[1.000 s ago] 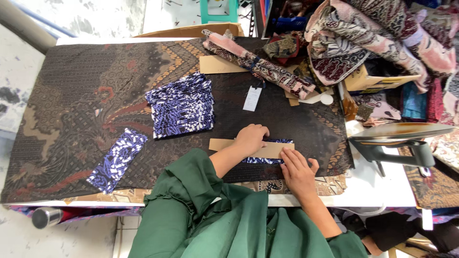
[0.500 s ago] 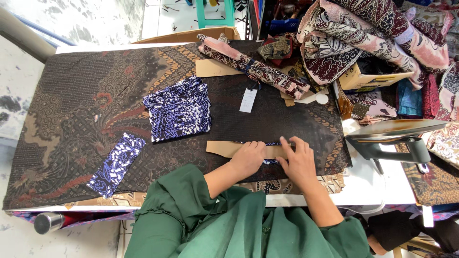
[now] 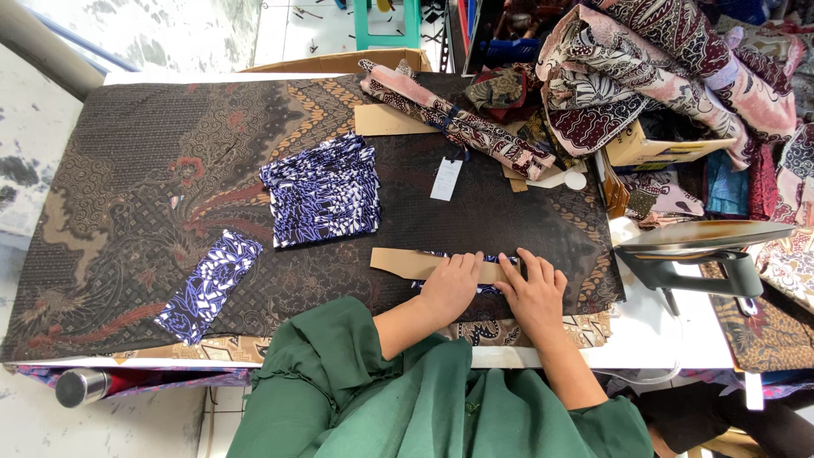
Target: The person irons small rectangular pieces of patterned fabric on a work table. They use a cardboard template to align the fabric, press it with an iron, and then fold the fabric. The person repeats this process for multiple pieces, stacking the finished items.
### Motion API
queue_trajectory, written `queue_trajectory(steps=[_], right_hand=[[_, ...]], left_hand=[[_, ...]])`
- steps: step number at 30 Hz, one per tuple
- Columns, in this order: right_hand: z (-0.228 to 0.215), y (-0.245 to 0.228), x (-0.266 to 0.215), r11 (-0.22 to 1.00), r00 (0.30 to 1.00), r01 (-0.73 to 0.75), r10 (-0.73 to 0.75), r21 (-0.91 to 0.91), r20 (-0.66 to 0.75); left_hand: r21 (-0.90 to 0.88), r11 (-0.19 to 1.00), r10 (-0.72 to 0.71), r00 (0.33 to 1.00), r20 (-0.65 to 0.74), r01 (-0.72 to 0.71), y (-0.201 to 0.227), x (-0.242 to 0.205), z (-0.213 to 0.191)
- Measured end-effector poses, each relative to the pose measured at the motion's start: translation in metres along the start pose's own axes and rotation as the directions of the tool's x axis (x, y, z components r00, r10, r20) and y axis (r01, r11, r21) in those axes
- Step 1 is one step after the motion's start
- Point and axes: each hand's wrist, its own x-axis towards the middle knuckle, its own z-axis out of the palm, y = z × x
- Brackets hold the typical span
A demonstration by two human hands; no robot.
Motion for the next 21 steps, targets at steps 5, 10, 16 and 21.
queue_trajectory(steps=[5, 10, 16, 21], right_hand=[[0.013, 0.021, -0.011, 0.991, 0.994, -0.102, 0.105, 0.089, -0.035], [0.01, 0.125, -0.04, 0.921, 0.663, -0.286, 0.39, 0.265, -0.639], [0.002, 0.222, -0.056, 0.67, 0.49, -0.266, 0.713, 0.693, -0.501], [-0.019, 0.198, 0.015, 0.759, 0.71, -0.193, 0.545, 0.621, -0.445]], left_hand=[[0.045, 0.998, 0.032, 0.979, 0.203, -0.042, 0.008, 0.0, 0.003], [0.132, 0.99, 0.049, 0.998, 0.043, -0.055, 0.009, -0.007, 0.012], [0.146, 0.988, 0.052, 0.998, 0.044, -0.058, 0.011, -0.009, 0.018], [0.178, 0.982, 0.054, 0.998, 0.034, -0.059, 0.012, -0.014, 0.023]])
